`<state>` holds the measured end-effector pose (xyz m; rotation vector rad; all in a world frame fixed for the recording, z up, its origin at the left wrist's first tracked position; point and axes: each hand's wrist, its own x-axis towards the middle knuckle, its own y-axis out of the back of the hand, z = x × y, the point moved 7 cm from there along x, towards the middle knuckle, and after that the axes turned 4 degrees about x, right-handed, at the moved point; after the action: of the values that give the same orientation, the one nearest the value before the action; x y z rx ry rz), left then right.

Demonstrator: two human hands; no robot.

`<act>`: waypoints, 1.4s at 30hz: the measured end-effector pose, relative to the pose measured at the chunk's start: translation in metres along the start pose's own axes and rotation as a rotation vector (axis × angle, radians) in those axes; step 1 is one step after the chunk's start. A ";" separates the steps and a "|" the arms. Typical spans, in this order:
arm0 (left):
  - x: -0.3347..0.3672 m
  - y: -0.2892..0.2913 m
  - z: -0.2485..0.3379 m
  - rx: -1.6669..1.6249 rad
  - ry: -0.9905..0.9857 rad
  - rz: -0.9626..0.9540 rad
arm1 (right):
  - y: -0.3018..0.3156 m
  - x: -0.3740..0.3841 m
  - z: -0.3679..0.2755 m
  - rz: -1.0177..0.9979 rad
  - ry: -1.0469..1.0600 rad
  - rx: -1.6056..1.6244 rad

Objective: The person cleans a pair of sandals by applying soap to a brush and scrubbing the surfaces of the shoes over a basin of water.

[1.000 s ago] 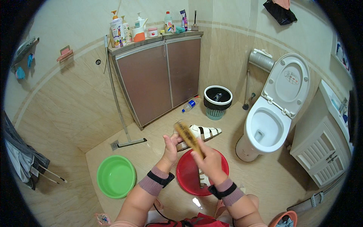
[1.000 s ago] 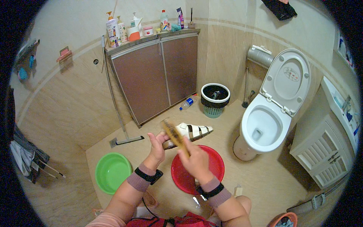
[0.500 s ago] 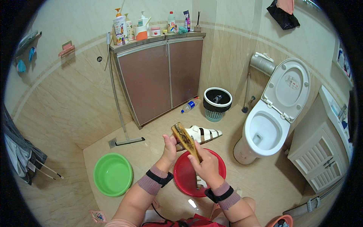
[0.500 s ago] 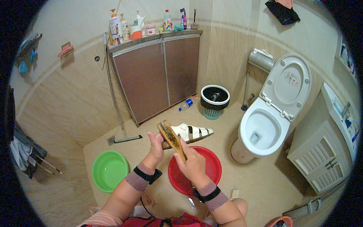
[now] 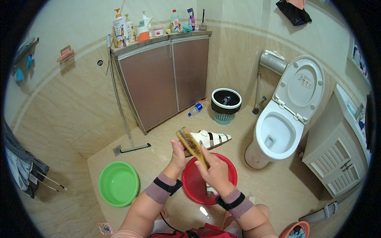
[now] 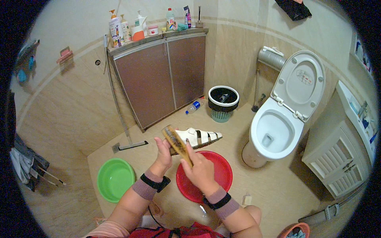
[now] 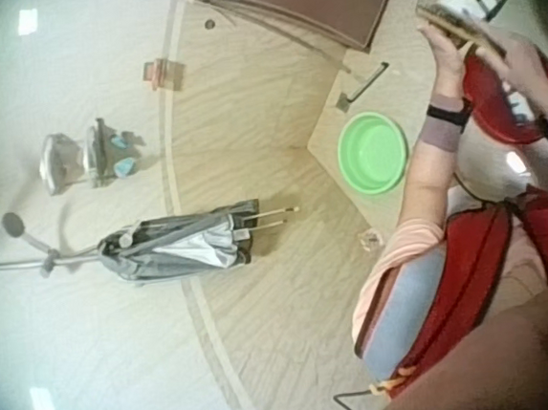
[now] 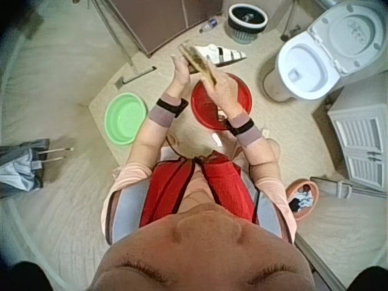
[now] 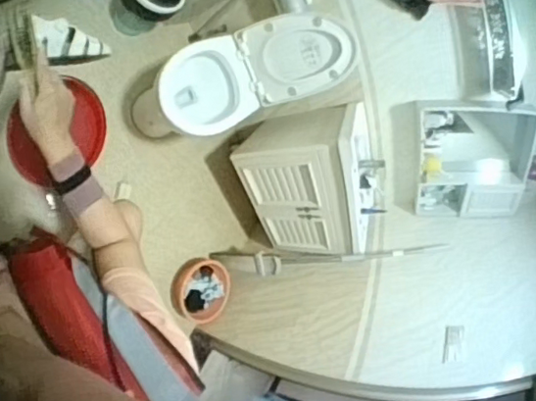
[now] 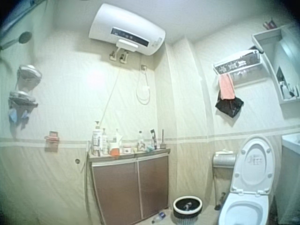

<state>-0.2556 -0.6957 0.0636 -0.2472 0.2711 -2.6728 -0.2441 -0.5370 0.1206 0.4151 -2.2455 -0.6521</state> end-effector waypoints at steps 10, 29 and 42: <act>-0.001 -0.005 0.001 -0.003 0.040 -0.091 | 0.001 0.002 0.016 0.014 -0.046 -0.027; 0.007 0.013 0.003 -0.069 -0.006 0.015 | 0.026 0.010 0.048 0.063 -0.249 0.024; 0.002 0.014 0.012 -0.072 -0.010 0.026 | 0.012 -0.003 0.013 0.002 -0.121 0.005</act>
<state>-0.2491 -0.7104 0.0722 -0.2777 0.3647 -2.6386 -0.2531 -0.5214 0.1175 0.3845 -2.3623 -0.6868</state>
